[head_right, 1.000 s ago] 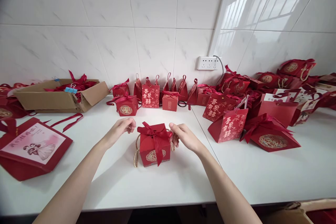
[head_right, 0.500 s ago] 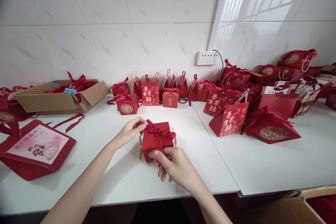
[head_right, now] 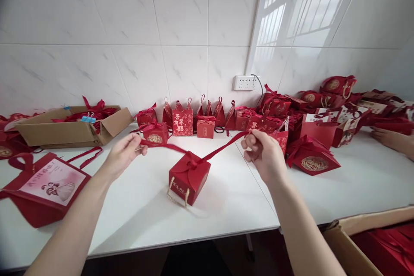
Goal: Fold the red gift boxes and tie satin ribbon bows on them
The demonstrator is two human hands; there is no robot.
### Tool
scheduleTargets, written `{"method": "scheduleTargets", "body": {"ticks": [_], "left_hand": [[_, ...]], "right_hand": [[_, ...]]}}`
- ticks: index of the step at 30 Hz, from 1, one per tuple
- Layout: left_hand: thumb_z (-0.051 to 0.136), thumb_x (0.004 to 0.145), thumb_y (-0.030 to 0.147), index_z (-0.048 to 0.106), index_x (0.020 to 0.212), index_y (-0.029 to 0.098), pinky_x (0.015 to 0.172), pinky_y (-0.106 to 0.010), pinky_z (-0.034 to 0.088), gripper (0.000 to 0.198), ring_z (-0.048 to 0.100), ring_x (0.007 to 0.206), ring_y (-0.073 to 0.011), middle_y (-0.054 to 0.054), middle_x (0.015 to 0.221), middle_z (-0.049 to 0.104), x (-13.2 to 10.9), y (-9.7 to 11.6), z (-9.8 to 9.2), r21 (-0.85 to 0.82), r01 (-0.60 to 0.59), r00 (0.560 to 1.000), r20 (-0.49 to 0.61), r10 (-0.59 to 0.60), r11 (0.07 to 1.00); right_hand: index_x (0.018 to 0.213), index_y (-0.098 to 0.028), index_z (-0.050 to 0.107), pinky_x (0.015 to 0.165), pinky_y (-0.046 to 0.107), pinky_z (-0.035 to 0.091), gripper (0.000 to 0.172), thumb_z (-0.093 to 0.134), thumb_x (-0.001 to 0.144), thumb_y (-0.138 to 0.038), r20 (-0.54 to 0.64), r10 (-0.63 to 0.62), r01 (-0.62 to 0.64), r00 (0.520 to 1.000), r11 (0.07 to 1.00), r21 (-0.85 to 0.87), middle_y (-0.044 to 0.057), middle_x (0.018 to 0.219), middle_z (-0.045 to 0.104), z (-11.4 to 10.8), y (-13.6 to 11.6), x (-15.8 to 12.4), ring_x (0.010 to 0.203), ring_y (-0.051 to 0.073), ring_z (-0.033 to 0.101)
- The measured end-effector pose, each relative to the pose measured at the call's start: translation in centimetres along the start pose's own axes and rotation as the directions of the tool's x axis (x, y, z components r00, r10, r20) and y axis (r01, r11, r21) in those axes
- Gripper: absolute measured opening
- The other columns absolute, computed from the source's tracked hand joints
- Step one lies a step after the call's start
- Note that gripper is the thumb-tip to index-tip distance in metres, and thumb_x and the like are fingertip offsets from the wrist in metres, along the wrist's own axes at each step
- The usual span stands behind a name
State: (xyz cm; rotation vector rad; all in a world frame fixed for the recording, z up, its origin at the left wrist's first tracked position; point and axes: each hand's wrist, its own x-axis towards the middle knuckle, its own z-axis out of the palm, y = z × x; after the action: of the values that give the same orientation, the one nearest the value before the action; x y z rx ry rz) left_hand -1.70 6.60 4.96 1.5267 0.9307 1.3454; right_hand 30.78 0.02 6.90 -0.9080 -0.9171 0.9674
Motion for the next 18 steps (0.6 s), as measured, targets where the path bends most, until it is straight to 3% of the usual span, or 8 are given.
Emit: {"method": "scheduleTargets", "body": {"ticks": [2, 4, 6, 9, 13, 18], "left_hand": [[0.066, 0.073, 0.041, 0.056, 0.068, 0.016, 0.062, -0.027, 0.043, 0.028, 0.053, 0.061, -0.0117, 0.001, 0.067, 0.055, 0.5, 2.5, 0.5, -0.096, -0.037, 0.999, -0.004, 0.037, 0.995], [0.065, 0.073, 0.036, 0.061, 0.068, 0.014, 0.064, -0.028, 0.045, 0.024, 0.057, 0.070, -0.0149, -0.003, 0.074, 0.061, 1.3, 5.0, 1.8, -0.165, -0.085, 0.996, 0.012, 0.088, 0.983], [0.064, 0.074, 0.034, 0.062, 0.066, 0.013, 0.069, -0.031, 0.047, 0.022, 0.060, 0.077, -0.0180, -0.006, 0.078, 0.064, 2.2, 7.1, 3.5, -0.225, -0.110, 0.991, 0.045, 0.123, 0.968], [0.063, 0.076, 0.036, 0.062, 0.064, 0.013, 0.070, -0.031, 0.048, 0.026, 0.060, 0.073, -0.0166, -0.005, 0.074, 0.065, 3.4, 9.3, 5.8, -0.246, -0.091, 0.981, 0.147, 0.130, 0.965], [0.062, 0.078, 0.037, 0.067, 0.076, 0.013, 0.073, -0.031, 0.049, 0.025, 0.061, 0.075, -0.0157, -0.007, 0.082, 0.067, 3.8, 10.5, 7.2, -0.191, -0.041, 0.952, 0.290, 0.096, 0.981], [0.061, 0.080, 0.029, 0.068, 0.097, 0.015, 0.084, -0.037, 0.047, 0.023, 0.061, 0.089, -0.0188, -0.009, 0.094, 0.068, 2.9, 10.4, 7.1, -0.161, -0.042, 0.940, 0.328, 0.094, 0.986]], "right_hand": [[0.055, -0.020, 0.052, 0.041, 0.023, 0.042, 0.024, 0.065, 0.070, -0.034, 0.053, -0.078, 0.082, 0.996, 0.994, -0.074, 0.001, 0.058, 0.046, 0.8, -1.5, 1.0, 0.062, 0.015, 0.052], [0.062, -0.019, 0.060, 0.060, 0.028, 0.051, 0.017, 0.066, 0.069, -0.032, 0.169, -0.110, 0.127, 0.979, 0.987, -0.095, 0.004, 0.068, 0.057, 2.6, -2.6, 1.8, 0.073, 0.018, 0.058], [0.062, -0.017, 0.062, 0.075, 0.034, 0.051, 0.017, 0.064, 0.070, -0.031, 0.312, -0.075, 0.110, 0.947, 0.989, -0.096, 0.007, 0.073, 0.063, 4.7, -3.5, 2.3, 0.080, 0.021, 0.061], [0.064, -0.014, 0.066, 0.077, 0.038, 0.051, 0.023, 0.056, 0.073, -0.034, 0.483, 0.010, 0.051, 0.875, 0.992, -0.113, 0.010, 0.079, 0.068, 7.3, -4.2, 2.8, 0.079, 0.022, 0.064], [0.082, -0.013, 0.072, 0.083, 0.041, 0.049, 0.030, 0.047, 0.071, -0.025, 0.606, -0.024, 0.078, 0.795, 0.995, -0.063, 0.011, 0.090, 0.071, 8.6, -4.3, 3.2, 0.084, 0.022, 0.065], [0.094, -0.015, 0.071, 0.090, 0.042, 0.047, 0.031, 0.051, 0.071, -0.016, 0.626, -0.066, 0.117, 0.777, 0.992, -0.041, 0.008, 0.088, 0.072, 8.6, -3.6, 3.1, 0.087, 0.020, 0.066]]}}
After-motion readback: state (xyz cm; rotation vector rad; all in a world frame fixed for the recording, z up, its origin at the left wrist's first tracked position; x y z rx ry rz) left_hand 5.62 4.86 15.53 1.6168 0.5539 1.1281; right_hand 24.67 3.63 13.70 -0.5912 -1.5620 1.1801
